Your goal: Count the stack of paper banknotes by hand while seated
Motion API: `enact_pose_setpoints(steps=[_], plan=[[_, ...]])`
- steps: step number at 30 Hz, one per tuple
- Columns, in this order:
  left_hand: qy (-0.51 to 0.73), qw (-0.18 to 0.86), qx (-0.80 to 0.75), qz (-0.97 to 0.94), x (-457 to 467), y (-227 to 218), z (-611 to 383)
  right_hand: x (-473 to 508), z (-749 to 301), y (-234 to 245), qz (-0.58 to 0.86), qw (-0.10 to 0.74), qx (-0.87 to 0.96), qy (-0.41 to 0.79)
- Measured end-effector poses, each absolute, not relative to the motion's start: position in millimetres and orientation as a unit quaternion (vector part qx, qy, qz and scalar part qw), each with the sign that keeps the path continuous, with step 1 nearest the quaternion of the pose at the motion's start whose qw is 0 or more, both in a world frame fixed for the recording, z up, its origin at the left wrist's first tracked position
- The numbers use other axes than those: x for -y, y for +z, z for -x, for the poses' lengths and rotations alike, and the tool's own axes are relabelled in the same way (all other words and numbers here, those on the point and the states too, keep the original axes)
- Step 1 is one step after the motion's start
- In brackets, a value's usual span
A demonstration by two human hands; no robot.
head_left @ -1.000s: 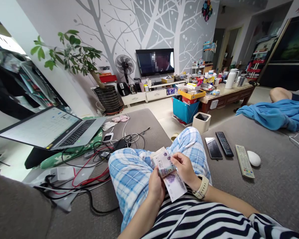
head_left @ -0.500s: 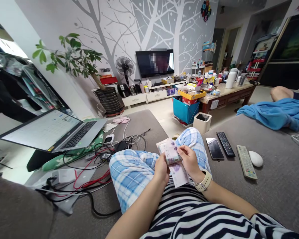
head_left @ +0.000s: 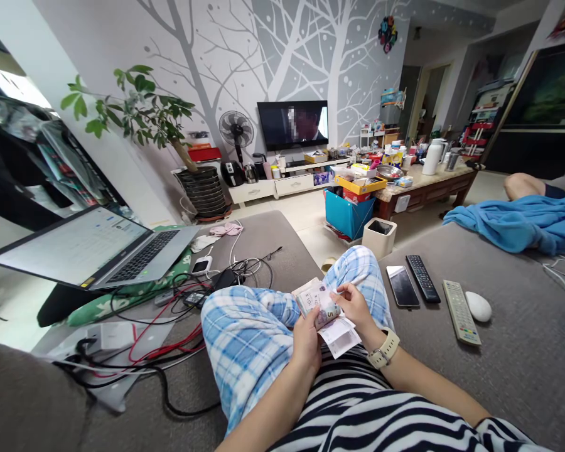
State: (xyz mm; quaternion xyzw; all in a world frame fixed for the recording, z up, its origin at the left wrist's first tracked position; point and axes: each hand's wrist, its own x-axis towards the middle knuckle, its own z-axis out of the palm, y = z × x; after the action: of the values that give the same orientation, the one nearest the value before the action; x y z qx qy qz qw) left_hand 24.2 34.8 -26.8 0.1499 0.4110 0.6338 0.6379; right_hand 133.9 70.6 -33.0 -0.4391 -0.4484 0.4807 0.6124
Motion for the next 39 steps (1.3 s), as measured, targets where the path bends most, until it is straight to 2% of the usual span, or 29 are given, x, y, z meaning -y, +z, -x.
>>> enact_pose_setpoints(steps=[7, 13, 21, 39], plan=[[0.628, 0.643, -0.411, -0.151, -36, -32, -25, -72, -137, -39, 0.466, 0.577, 0.498, 0.448], [0.633, 0.646, -0.414, -0.107, -37, -31, -25, -70, -138, -35, 0.478, 0.58, 0.512, 0.416], [0.637, 0.66, -0.386, -0.103, -36, -24, -25, -59, -135, -23, 0.409, 0.596, 0.507, 0.47], [0.634, 0.664, -0.379, -0.117, -37, -24, -23, -57, -132, -17, 0.414, 0.588, 0.522, 0.458]])
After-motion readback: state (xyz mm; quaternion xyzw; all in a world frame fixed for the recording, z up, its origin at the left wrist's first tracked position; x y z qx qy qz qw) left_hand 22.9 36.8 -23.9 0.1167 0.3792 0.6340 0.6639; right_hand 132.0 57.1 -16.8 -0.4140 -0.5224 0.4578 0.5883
